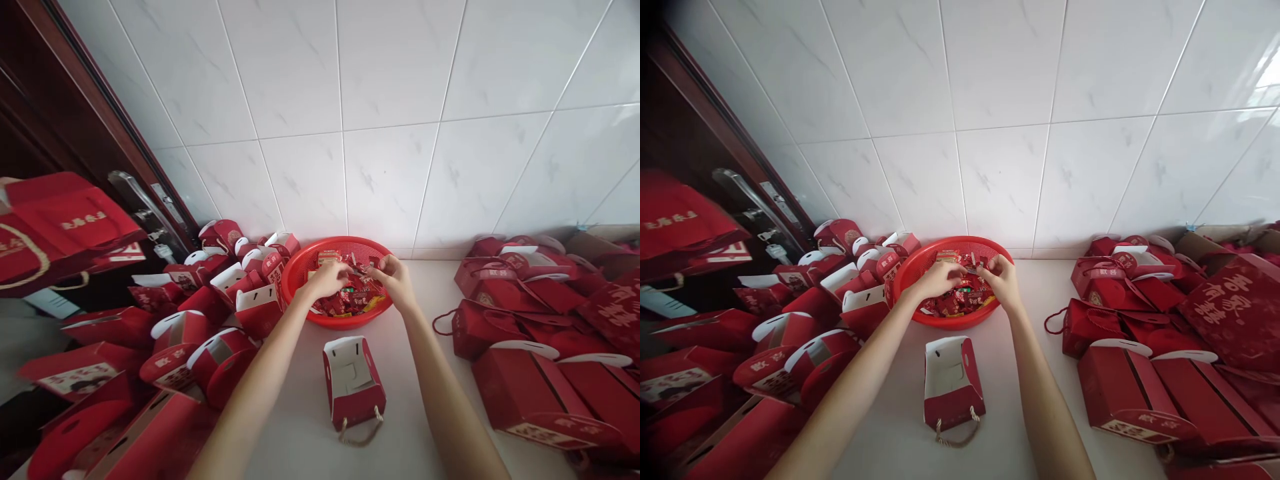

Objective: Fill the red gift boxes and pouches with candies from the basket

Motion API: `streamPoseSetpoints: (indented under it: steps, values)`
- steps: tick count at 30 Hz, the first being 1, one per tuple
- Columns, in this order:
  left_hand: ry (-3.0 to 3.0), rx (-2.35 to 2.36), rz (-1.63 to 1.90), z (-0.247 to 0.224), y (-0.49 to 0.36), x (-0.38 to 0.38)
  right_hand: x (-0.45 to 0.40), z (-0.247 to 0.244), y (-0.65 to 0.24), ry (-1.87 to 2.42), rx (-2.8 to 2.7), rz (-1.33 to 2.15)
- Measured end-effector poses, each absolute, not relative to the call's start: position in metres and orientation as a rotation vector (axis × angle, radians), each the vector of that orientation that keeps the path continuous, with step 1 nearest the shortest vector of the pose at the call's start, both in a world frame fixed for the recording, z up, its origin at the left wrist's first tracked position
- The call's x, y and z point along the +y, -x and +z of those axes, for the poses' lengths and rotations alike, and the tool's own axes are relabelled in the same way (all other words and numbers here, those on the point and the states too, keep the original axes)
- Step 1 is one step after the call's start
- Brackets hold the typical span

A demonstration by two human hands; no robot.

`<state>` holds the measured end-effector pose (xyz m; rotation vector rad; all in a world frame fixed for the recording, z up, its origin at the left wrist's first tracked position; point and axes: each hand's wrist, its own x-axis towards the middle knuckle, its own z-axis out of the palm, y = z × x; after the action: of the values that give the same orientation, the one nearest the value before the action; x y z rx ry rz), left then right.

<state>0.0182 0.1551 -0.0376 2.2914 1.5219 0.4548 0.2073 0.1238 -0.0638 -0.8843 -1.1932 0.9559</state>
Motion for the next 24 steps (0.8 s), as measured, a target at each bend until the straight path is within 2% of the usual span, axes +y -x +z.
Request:
streamPoseSetpoints:
  steps: [4, 8, 18, 24]
  values:
    - [-2.291, 1.468, 0.084, -0.041, -0.033, 0.16, 0.122, -0.061, -0.209, 0.843, -1.14, 1.03]
    - [-2.292, 1.496, 0.032, -0.042, -0.036, 0.162, 0.119, -0.057, -0.21, 0.791, -1.066, 1.101]
    - [-2.154, 1.362, 0.82, -0.029, -0.019, 0.145, 0.12, -0.051, -0.217, 0.705, -0.871, 1.281]
    - [-1.968, 1.218, 1.052, -0.036, -0.019, 0.14, 0.123, -0.053, -0.217, 0.678, -0.832, 1.362]
